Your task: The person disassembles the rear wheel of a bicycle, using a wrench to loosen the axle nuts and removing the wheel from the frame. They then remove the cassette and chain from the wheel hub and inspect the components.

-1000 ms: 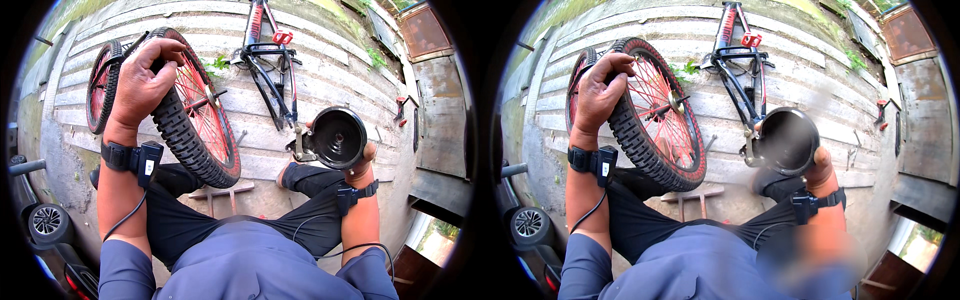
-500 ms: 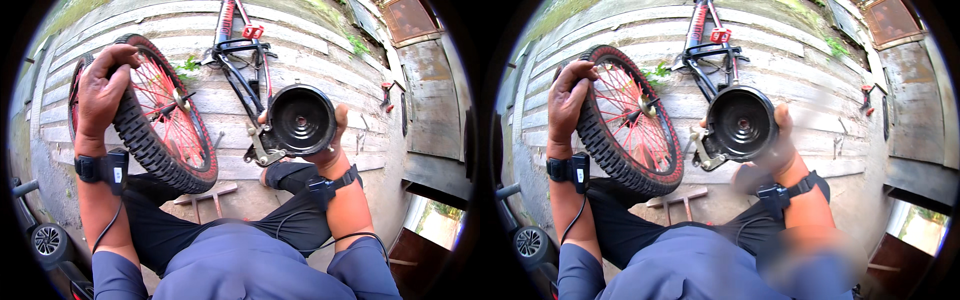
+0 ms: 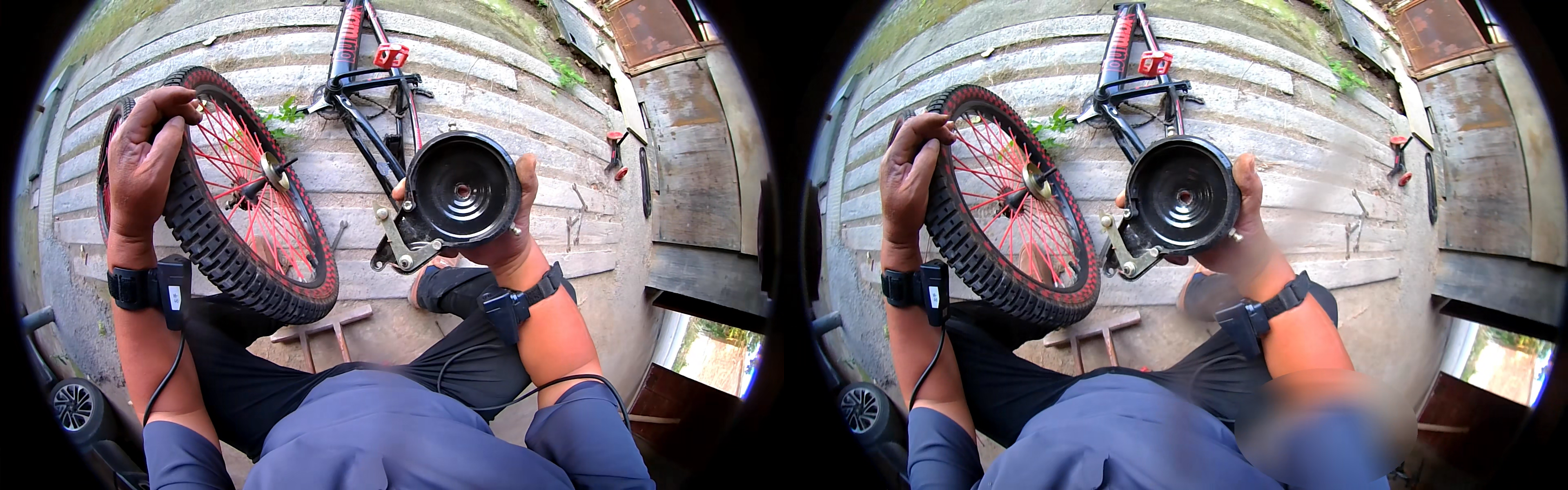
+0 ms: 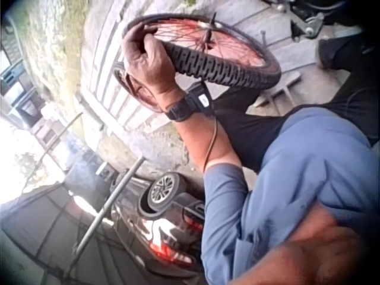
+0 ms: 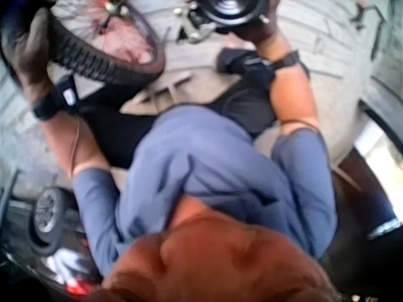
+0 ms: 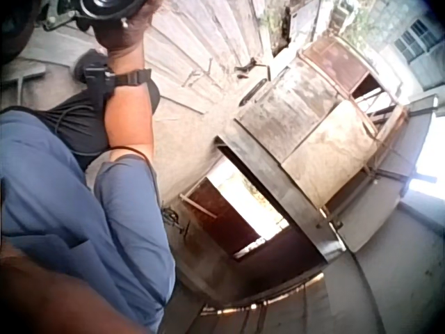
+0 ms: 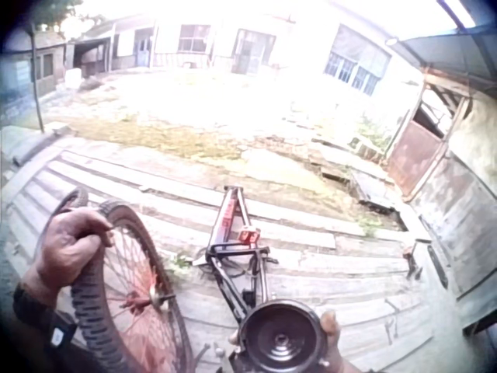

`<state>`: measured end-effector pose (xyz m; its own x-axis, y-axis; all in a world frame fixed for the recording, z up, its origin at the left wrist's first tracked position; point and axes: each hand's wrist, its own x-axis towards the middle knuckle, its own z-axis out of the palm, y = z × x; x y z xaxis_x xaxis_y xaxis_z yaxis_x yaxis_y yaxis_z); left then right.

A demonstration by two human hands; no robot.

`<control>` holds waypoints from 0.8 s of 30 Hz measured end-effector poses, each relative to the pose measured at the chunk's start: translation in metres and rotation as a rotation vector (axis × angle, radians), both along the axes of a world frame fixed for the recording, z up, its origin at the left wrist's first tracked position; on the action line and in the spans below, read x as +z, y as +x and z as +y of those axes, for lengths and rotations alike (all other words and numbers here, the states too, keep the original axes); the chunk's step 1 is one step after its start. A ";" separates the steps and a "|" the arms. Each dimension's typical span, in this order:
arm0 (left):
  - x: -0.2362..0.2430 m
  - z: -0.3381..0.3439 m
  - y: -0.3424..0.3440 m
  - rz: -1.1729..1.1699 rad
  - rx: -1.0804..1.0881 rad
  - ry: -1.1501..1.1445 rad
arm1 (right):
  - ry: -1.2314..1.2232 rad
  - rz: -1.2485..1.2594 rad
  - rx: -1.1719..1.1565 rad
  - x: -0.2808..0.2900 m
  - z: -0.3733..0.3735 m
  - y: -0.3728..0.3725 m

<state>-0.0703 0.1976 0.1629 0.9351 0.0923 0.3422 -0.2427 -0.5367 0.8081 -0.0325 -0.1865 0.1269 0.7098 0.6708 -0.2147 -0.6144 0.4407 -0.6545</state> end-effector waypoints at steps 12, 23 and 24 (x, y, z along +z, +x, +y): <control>0.000 -0.001 -0.003 -0.018 0.006 -0.025 | -0.517 -0.017 0.207 -0.053 0.000 -0.001; -0.001 -0.003 -0.003 -0.037 0.000 -0.014 | -1.203 -0.326 0.705 -0.157 0.019 -0.022; -0.001 -0.001 -0.004 -0.009 -0.017 -0.047 | -1.257 -0.378 0.746 -0.172 0.018 -0.022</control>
<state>-0.0741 0.1964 0.1621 0.9334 0.0929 0.3466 -0.2590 -0.4941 0.8299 -0.0550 -0.1681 -0.0451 0.4420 0.4164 -0.7945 -0.1517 -0.8383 -0.5237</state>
